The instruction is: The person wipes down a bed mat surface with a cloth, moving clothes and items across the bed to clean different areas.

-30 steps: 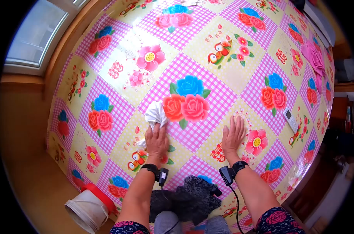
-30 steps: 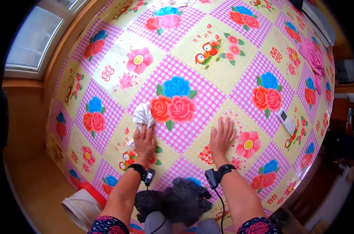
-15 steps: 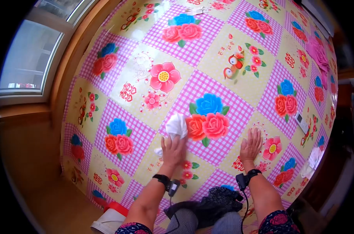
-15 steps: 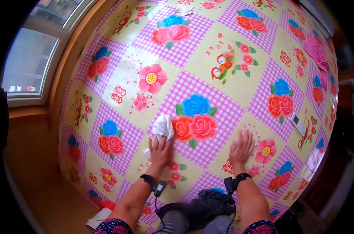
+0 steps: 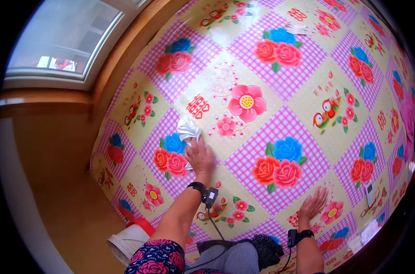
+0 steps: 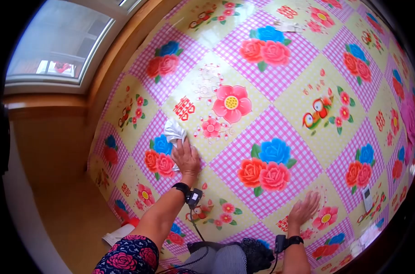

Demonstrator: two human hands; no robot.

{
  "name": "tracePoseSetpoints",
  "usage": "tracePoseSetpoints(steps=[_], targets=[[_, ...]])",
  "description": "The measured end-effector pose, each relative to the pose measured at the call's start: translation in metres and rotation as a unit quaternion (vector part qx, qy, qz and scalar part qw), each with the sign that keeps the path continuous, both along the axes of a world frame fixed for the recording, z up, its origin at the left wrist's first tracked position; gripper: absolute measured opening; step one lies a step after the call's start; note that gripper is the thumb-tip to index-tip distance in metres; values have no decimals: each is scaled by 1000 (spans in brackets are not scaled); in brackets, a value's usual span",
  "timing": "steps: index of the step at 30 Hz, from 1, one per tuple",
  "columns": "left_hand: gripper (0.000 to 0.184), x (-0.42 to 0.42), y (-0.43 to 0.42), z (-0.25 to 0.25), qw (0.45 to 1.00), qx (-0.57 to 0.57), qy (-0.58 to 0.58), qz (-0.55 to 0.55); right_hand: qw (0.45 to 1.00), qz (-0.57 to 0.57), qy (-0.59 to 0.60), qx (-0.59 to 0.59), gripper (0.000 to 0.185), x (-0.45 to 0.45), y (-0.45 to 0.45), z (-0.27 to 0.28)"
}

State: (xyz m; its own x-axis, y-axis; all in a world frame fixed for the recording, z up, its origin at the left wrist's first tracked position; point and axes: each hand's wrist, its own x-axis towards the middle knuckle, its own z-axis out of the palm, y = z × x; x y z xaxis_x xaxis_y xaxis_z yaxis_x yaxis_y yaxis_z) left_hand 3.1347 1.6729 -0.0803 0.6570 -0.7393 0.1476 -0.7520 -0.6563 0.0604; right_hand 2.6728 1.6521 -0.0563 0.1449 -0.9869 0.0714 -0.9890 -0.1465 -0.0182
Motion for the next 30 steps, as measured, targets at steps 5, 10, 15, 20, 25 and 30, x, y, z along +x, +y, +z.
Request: tracePoseSetpoints(steps=[5, 10, 15, 20, 25, 30], targets=[[54, -1, 2, 5, 1000, -22, -5, -14, 1000, 16, 10, -22, 48, -3, 3, -6], [55, -3, -1, 9, 999, -43, 21, -16, 999, 32, 13, -42, 49, -7, 0, -8], [53, 2, 4, 4, 993, -111, 26, -41, 994, 59, 41, -78, 50, -13, 0, -23], [51, 8, 52, 10, 984, -111, 90, -108, 997, 37, 67, -21, 49, -25, 2, -34], [50, 52, 199, 44, 984, -84, 149, 58, 986, -25, -28, 162, 55, -20, 36, -29], [54, 99, 395, 9, 968, 65, -66, 233, 975, 50, 28, 214, 56, 2, 82, -64]])
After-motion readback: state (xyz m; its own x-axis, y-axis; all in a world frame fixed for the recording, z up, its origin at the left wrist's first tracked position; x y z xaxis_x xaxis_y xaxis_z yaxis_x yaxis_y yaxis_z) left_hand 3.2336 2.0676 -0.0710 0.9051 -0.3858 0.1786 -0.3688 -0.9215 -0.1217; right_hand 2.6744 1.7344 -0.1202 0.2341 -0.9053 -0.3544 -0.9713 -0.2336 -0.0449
